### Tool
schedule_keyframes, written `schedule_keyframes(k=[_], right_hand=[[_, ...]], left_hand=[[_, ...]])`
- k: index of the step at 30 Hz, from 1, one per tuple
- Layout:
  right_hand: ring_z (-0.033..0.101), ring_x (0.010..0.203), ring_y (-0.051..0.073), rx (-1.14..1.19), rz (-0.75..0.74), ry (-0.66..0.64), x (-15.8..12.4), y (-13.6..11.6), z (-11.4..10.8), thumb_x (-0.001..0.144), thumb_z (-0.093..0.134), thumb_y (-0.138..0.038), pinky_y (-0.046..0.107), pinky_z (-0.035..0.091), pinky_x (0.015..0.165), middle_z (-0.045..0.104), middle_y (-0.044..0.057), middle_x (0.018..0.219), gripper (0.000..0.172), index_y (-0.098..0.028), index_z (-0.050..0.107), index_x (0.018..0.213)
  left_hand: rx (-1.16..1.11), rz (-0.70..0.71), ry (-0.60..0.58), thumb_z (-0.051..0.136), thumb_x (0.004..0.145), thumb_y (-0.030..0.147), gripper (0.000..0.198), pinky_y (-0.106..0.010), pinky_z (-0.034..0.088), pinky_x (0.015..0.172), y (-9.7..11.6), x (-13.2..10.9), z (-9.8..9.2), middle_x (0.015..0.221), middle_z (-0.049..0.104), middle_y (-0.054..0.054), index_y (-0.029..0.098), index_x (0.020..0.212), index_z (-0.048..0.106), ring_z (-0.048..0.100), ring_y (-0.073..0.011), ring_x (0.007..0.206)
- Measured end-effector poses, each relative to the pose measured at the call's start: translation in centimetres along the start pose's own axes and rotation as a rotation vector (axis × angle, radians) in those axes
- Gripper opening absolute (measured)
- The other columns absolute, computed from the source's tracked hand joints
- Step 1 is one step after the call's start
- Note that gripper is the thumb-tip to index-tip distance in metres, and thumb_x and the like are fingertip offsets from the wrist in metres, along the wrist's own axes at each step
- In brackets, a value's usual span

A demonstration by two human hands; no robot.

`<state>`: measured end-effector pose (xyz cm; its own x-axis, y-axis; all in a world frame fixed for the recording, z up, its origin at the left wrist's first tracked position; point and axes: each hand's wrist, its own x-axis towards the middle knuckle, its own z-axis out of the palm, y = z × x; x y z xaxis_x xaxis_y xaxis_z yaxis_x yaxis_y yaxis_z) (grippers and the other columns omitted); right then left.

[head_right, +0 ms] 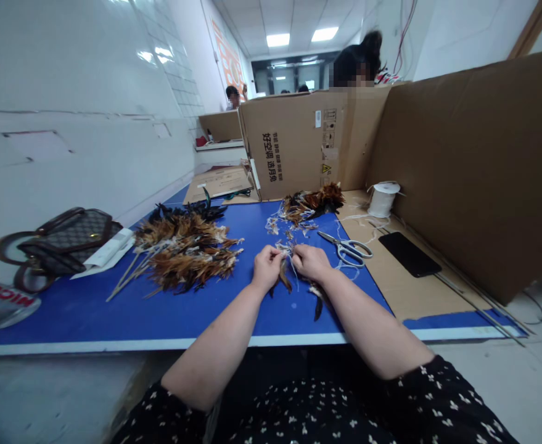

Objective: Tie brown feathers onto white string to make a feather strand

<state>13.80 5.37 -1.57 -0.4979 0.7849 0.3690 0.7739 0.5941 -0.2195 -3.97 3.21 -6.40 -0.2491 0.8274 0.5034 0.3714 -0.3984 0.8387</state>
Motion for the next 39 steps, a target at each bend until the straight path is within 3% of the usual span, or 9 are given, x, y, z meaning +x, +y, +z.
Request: schedule_keyframes(k=[5,11,18,25,29,34,39], right_hand=[[0.060,0.083,0.018,0.093,-0.114,-0.017,-0.2,0.3,-0.1,0.098,0.050,-0.023,0.026,0.033,0.070,0.072,0.006,0.093,0.018,-0.021,0.068,0.092],[0.060,0.084,0.018,0.190,-0.144,0.016,-0.4,0.9,-0.5,0.095,0.050,-0.018,0.025,0.037,0.074,0.071,0.006,0.092,0.018,-0.021,0.067,0.092],[0.059,0.079,0.018,0.280,-0.176,0.056,-0.4,0.9,-0.4,0.097,0.051,-0.021,0.025,0.038,0.073,0.070,0.006,0.087,0.018,-0.020,0.066,0.087],[0.058,0.073,0.016,0.390,-0.195,0.093,-0.6,0.6,-0.1,0.097,0.051,-0.025,0.024,0.042,0.072,0.067,0.003,0.079,0.021,-0.020,0.066,0.083],[0.061,0.082,0.018,0.453,-0.154,0.176,-0.4,0.8,-0.1,0.097,0.049,-0.022,0.028,0.048,0.080,0.070,0.006,0.094,0.022,-0.018,0.069,0.106],[0.062,0.083,0.018,0.525,-0.190,0.172,-0.3,1.4,0.2,0.080,0.056,-0.010,0.031,0.052,0.084,0.067,0.008,0.112,0.050,-0.018,0.068,0.128],[0.064,0.093,0.020,0.579,-0.218,0.139,-0.1,1.4,0.8,0.088,0.057,-0.014,0.032,0.051,0.089,0.068,0.008,0.100,0.021,-0.017,0.075,0.098]], left_hand=[[-0.106,-0.065,-0.030,0.073,0.083,0.028,0.013,-0.027,0.054,0.066,-0.6,0.5,-0.4,0.076,0.073,-0.003,0.020,0.086,0.063,0.069,-0.0161,0.067],[-0.127,-0.092,-0.123,0.076,0.080,0.028,0.011,-0.029,0.055,0.065,-0.2,0.4,-0.1,0.073,0.073,-0.003,0.018,0.081,0.070,0.068,-0.0165,0.065],[-0.051,-0.003,-0.160,0.073,0.081,0.025,0.008,-0.036,0.058,0.079,0.2,0.3,-0.7,0.084,0.078,-0.005,0.020,0.084,0.079,0.071,-0.0207,0.078],[-0.003,0.084,-0.234,0.073,0.077,0.017,0.009,-0.035,0.055,0.080,0.0,0.3,-0.7,0.085,0.075,-0.006,0.021,0.082,0.079,0.068,-0.0205,0.079],[-0.017,0.068,-0.246,0.072,0.081,0.023,0.005,-0.032,0.054,0.074,-0.1,0.3,-0.7,0.082,0.073,-0.005,0.020,0.082,0.076,0.065,-0.0187,0.075],[-0.070,0.017,-0.279,0.072,0.086,0.031,0.013,-0.026,0.049,0.061,0.2,0.0,-0.7,0.075,0.070,-0.002,0.019,0.085,0.074,0.060,-0.0141,0.063],[-0.123,-0.021,-0.292,0.074,0.085,0.033,0.015,-0.025,0.046,0.058,0.8,-0.1,-0.8,0.071,0.067,-0.001,0.018,0.084,0.071,0.056,-0.0122,0.059]])
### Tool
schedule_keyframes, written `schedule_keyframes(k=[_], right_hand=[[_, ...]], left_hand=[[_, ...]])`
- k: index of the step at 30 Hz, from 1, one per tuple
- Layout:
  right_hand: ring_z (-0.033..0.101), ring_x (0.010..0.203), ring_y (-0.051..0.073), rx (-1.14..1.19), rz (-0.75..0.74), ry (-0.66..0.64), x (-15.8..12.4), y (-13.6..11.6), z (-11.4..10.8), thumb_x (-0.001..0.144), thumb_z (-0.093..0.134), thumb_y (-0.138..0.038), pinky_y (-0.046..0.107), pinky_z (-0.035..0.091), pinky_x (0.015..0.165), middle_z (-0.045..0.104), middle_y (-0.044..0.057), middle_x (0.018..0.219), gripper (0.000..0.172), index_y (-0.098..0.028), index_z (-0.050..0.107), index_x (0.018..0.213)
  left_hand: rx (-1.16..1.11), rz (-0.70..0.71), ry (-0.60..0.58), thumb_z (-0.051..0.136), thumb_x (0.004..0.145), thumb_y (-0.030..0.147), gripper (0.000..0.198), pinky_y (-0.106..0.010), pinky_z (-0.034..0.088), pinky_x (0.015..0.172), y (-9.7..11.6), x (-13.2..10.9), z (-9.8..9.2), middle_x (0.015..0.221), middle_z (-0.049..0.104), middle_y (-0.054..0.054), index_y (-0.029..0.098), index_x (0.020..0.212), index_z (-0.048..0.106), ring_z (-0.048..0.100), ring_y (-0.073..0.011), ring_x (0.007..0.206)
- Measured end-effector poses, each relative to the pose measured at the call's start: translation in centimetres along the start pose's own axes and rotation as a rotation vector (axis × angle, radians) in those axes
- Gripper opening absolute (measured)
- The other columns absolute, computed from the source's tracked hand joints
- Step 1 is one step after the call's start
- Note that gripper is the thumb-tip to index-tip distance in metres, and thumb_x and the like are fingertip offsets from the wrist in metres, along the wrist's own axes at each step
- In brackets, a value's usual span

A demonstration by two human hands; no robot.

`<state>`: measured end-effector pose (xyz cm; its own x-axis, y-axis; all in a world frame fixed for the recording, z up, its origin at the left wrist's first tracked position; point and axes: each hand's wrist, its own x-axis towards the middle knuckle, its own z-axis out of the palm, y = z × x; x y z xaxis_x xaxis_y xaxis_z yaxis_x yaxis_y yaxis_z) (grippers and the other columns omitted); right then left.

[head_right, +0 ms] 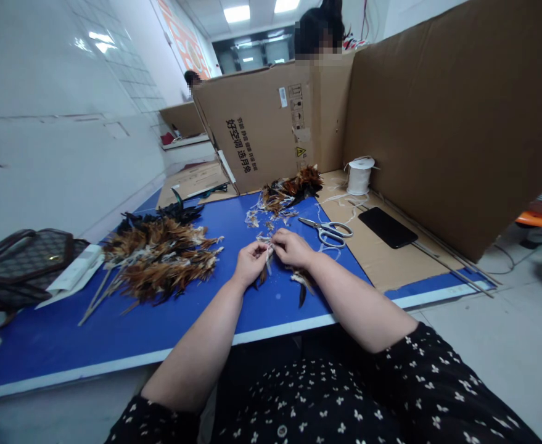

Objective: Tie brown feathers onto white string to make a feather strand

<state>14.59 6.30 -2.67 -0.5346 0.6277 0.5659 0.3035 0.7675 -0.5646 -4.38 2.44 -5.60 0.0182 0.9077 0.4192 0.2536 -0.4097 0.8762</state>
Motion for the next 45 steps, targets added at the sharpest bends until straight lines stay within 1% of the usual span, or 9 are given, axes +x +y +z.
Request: schedule_keyframes(k=[7,11,15,19,23,26,28,40,45], right_hand=[[0.061,0.083,0.018,0.014,0.050,0.127,0.2,-0.5,-0.1,0.092,0.059,-0.027,0.030,0.050,0.082,0.066,0.007,0.090,0.016,-0.018,0.069,0.085],[0.057,0.074,0.016,0.024,0.109,0.205,0.4,-0.3,0.1,0.090,0.059,-0.032,0.028,0.047,0.073,0.063,0.003,0.077,0.023,-0.019,0.065,0.072],[0.044,0.057,0.014,0.007,0.237,0.378,0.6,0.4,-0.2,0.097,0.051,-0.037,0.026,0.037,0.058,0.049,-0.002,0.058,0.039,-0.020,0.053,0.062],[0.040,0.058,0.013,-0.021,0.246,0.497,0.3,-0.1,-0.7,0.101,0.048,-0.041,0.027,0.036,0.060,0.047,-0.002,0.059,0.040,-0.020,0.052,0.067],[0.057,0.069,0.015,0.011,0.070,0.296,-0.4,-1.4,-0.1,0.093,0.062,-0.029,0.026,0.047,0.069,0.068,0.002,0.081,0.011,-0.020,0.068,0.092],[0.067,0.099,0.021,0.014,-0.112,0.071,-0.4,-1.4,0.5,0.090,0.057,-0.013,0.033,0.054,0.089,0.073,0.009,0.115,0.035,-0.021,0.066,0.123],[0.066,0.109,0.024,-0.021,-0.147,-0.002,-0.3,-1.1,0.7,0.090,0.052,-0.007,0.037,0.053,0.097,0.071,0.013,0.121,0.042,-0.019,0.063,0.129],[0.058,0.075,0.017,-0.035,-0.025,-0.033,-0.6,-0.6,1.0,0.091,0.059,-0.016,0.027,0.045,0.069,0.065,0.003,0.087,0.015,-0.020,0.055,0.104],[0.057,0.075,0.018,-0.019,-0.043,-0.001,-0.5,-0.4,1.2,0.094,0.059,-0.018,0.028,0.046,0.070,0.063,0.003,0.083,0.005,-0.020,0.057,0.098]], left_hand=[[-0.107,-0.071,0.084,0.080,0.081,0.041,0.026,-0.026,0.051,0.062,-0.5,0.6,0.0,0.074,0.069,-0.002,0.018,0.083,0.067,0.062,-0.0132,0.063],[-0.153,-0.136,0.160,0.083,0.077,0.043,0.031,-0.026,0.052,0.061,-0.7,0.9,-0.2,0.069,0.069,-0.001,0.018,0.083,0.066,0.061,-0.0127,0.059],[-0.174,-0.183,0.201,0.087,0.073,0.043,0.034,-0.025,0.051,0.058,-0.6,1.0,-0.3,0.066,0.068,-0.001,0.017,0.080,0.066,0.060,-0.0115,0.056],[-0.187,-0.209,0.210,0.087,0.072,0.043,0.034,-0.024,0.050,0.057,-0.8,1.0,-0.1,0.066,0.068,-0.001,0.017,0.080,0.065,0.060,-0.0115,0.056],[-0.190,-0.200,0.171,0.085,0.072,0.042,0.033,-0.025,0.049,0.058,-0.9,1.0,0.1,0.066,0.066,-0.001,0.017,0.081,0.065,0.060,-0.0124,0.057],[-0.187,-0.175,0.124,0.084,0.073,0.039,0.029,-0.026,0.050,0.062,-0.6,0.8,0.0,0.068,0.067,-0.001,0.017,0.081,0.067,0.062,-0.0130,0.061],[-0.185,-0.163,0.101,0.083,0.073,0.036,0.027,-0.026,0.050,0.064,-0.4,0.7,0.0,0.069,0.066,0.000,0.017,0.079,0.066,0.062,-0.0129,0.062],[-0.188,-0.172,0.052,0.079,0.081,0.046,0.033,-0.023,0.046,0.054,0.5,0.4,-0.1,0.063,0.066,0.000,0.016,0.088,0.068,0.057,-0.0104,0.053],[-0.190,-0.184,0.044,0.073,0.086,0.054,0.039,-0.022,0.043,0.049,0.7,0.4,-0.2,0.059,0.064,0.000,0.016,0.088,0.066,0.055,-0.0095,0.047]])
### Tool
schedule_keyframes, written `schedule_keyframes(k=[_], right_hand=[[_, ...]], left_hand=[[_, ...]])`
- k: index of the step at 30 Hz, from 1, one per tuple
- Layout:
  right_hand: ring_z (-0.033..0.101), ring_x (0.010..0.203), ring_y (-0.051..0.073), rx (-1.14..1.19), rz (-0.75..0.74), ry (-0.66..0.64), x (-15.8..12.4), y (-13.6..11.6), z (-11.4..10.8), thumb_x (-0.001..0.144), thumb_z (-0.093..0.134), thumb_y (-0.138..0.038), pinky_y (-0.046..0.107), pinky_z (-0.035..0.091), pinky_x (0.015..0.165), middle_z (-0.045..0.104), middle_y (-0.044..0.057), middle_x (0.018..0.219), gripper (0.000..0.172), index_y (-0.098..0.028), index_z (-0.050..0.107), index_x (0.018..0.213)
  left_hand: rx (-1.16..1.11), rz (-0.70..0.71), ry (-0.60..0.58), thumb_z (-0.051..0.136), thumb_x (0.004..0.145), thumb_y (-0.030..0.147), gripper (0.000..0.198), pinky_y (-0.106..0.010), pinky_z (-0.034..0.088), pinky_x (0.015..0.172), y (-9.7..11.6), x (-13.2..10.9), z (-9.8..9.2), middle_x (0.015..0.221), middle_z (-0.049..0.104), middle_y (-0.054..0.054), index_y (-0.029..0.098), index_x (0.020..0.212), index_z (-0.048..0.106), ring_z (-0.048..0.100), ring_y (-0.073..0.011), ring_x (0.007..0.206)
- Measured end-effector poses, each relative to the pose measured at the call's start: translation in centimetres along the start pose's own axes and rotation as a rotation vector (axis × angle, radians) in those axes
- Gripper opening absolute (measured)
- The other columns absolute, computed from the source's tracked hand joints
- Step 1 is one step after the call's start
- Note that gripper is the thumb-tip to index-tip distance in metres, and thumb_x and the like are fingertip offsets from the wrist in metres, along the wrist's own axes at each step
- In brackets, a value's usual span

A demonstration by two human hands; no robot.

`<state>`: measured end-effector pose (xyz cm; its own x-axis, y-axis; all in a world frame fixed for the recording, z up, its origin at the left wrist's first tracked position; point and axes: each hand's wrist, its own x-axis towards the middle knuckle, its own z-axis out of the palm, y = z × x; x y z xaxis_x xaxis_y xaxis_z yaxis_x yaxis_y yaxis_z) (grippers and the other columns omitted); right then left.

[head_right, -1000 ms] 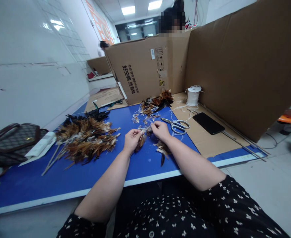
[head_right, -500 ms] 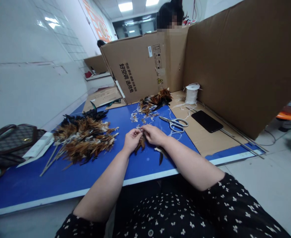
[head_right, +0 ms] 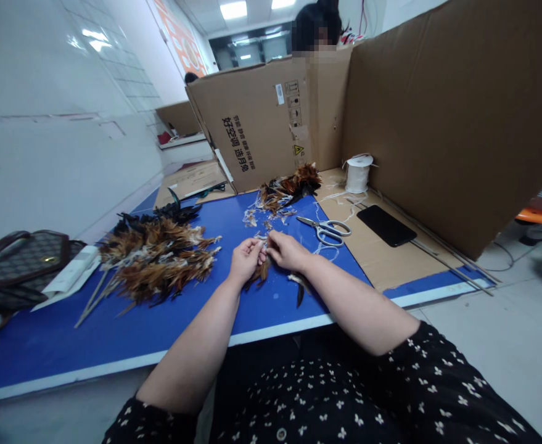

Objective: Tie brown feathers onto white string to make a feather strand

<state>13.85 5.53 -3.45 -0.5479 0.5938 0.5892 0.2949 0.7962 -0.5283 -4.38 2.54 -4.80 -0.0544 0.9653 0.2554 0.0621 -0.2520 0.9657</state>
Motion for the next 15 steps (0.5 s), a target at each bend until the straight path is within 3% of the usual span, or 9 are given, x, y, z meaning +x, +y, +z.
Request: schedule_keyframes(k=[5,15], right_hand=[[0.062,0.087,0.020,0.007,-0.086,-0.022,0.21,0.31,0.11,0.098,0.059,-0.019,0.031,0.051,0.083,0.065,0.007,0.092,0.010,-0.019,0.068,0.093],[0.061,0.085,0.019,-0.035,-0.085,-0.006,0.36,0.64,0.47,0.098,0.058,-0.016,0.030,0.051,0.079,0.063,0.008,0.091,0.015,-0.017,0.072,0.092]], left_hand=[[0.004,-0.029,0.011,0.074,0.084,0.057,0.042,-0.021,0.040,0.045,-0.29,0.09,0.09,0.053,0.061,0.002,0.017,0.087,0.065,0.052,-0.0094,0.043],[0.008,-0.013,0.061,0.074,0.084,0.053,0.038,-0.021,0.042,0.048,-0.12,0.08,0.24,0.057,0.064,0.000,0.016,0.090,0.065,0.053,-0.0094,0.045]])
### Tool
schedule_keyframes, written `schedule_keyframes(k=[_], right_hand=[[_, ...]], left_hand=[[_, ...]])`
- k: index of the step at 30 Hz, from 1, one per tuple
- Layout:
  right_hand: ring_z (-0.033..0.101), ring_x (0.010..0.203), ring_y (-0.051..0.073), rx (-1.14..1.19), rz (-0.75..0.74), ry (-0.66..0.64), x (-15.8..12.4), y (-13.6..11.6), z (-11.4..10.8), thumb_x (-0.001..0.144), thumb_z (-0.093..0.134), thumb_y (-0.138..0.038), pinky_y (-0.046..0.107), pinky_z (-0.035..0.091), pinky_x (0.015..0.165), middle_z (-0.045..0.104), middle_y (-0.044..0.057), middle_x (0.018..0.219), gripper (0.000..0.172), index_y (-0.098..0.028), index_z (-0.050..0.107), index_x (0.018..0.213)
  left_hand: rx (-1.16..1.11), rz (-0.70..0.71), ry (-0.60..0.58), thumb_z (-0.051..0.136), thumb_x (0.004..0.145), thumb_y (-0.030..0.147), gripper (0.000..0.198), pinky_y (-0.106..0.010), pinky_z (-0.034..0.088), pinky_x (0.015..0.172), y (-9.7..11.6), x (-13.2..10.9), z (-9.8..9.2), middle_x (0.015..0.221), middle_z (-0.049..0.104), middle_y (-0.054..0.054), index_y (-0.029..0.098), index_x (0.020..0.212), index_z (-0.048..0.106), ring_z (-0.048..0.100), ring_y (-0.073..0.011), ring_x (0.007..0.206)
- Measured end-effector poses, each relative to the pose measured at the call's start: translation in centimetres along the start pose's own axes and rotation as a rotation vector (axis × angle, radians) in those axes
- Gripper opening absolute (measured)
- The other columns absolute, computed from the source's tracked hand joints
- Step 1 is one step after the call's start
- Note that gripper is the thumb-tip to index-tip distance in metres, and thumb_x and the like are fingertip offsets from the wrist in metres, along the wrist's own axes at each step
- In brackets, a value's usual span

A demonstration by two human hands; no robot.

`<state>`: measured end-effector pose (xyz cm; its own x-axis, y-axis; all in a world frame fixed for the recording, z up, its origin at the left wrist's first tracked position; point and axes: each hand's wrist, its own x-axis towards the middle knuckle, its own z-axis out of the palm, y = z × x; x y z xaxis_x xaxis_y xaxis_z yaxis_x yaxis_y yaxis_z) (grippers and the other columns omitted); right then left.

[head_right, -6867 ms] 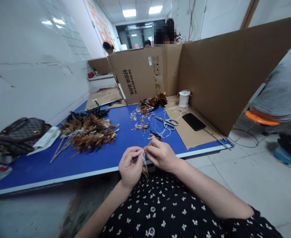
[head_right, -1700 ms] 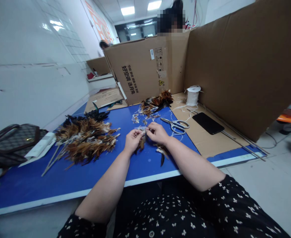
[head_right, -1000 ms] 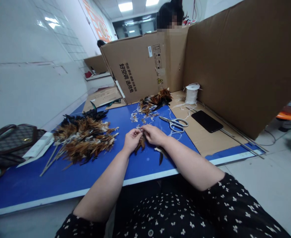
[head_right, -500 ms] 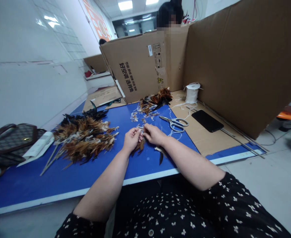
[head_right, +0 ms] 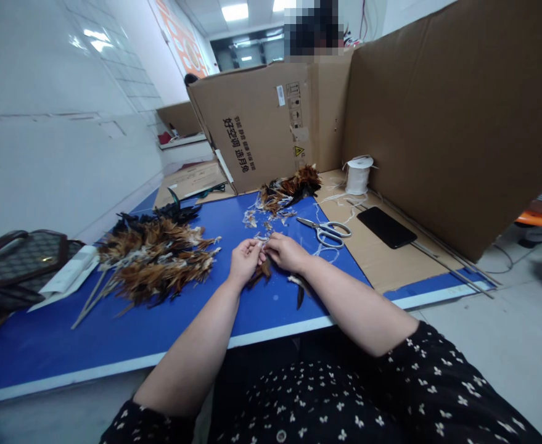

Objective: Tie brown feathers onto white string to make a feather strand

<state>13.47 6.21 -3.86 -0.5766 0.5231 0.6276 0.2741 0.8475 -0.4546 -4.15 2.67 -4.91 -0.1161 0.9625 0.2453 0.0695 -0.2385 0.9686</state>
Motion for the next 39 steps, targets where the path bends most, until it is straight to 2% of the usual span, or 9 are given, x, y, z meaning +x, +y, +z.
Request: schedule_keyframes(k=[6,10,13,19,28,39], right_hand=[[0.059,0.083,0.019,-0.010,0.045,0.065,0.1,0.2,0.0,0.095,0.058,-0.013,0.030,0.049,0.079,0.062,0.007,0.089,0.012,-0.017,0.067,0.091],[0.058,0.083,0.020,-0.015,0.105,0.122,0.2,0.7,0.1,0.095,0.057,-0.015,0.032,0.048,0.080,0.062,0.007,0.086,0.011,-0.018,0.064,0.088],[0.057,0.082,0.020,-0.012,0.144,0.138,0.2,0.8,0.1,0.096,0.056,-0.017,0.032,0.048,0.079,0.063,0.007,0.085,0.011,-0.018,0.063,0.087],[0.058,0.081,0.020,0.002,0.192,0.116,0.3,0.7,0.0,0.094,0.058,-0.017,0.031,0.046,0.079,0.065,0.006,0.084,0.009,-0.018,0.062,0.086],[0.060,0.080,0.018,0.077,0.235,0.029,0.2,1.3,0.1,0.094,0.058,-0.019,0.029,0.046,0.077,0.069,0.005,0.083,0.012,-0.016,0.065,0.085],[0.061,0.077,0.017,0.107,0.245,0.016,0.0,1.2,0.0,0.092,0.062,-0.021,0.028,0.047,0.074,0.070,0.005,0.083,0.012,-0.016,0.069,0.085]], left_hand=[[0.020,0.053,0.023,0.074,0.084,0.046,0.032,-0.023,0.044,0.052,-0.1,0.1,-0.3,0.062,0.065,0.000,0.016,0.094,0.066,0.055,-0.0106,0.050],[0.073,0.142,0.035,0.079,0.079,0.038,0.025,-0.025,0.049,0.063,0.2,-0.1,-0.2,0.083,0.068,-0.005,0.017,0.089,0.069,0.061,-0.0125,0.065],[0.137,0.216,0.038,0.081,0.076,0.029,0.016,-0.025,0.046,0.063,0.4,-0.5,-0.1,0.089,0.064,-0.005,0.018,0.080,0.070,0.056,-0.0117,0.067],[0.354,0.360,0.024,0.076,0.079,0.019,0.003,-0.028,0.042,0.062,-0.1,-0.6,-0.1,0.082,0.057,-0.002,0.019,0.079,0.073,0.046,-0.0110,0.059],[0.376,0.365,0.029,0.075,0.077,0.016,0.005,-0.031,0.045,0.065,-0.4,-0.2,0.0,0.080,0.061,-0.005,0.020,0.076,0.077,0.054,-0.0172,0.069],[0.366,0.368,0.039,0.075,0.076,0.016,0.007,-0.031,0.045,0.066,-0.1,-0.3,0.0,0.074,0.061,-0.004,0.021,0.071,0.075,0.056,-0.0181,0.069]])
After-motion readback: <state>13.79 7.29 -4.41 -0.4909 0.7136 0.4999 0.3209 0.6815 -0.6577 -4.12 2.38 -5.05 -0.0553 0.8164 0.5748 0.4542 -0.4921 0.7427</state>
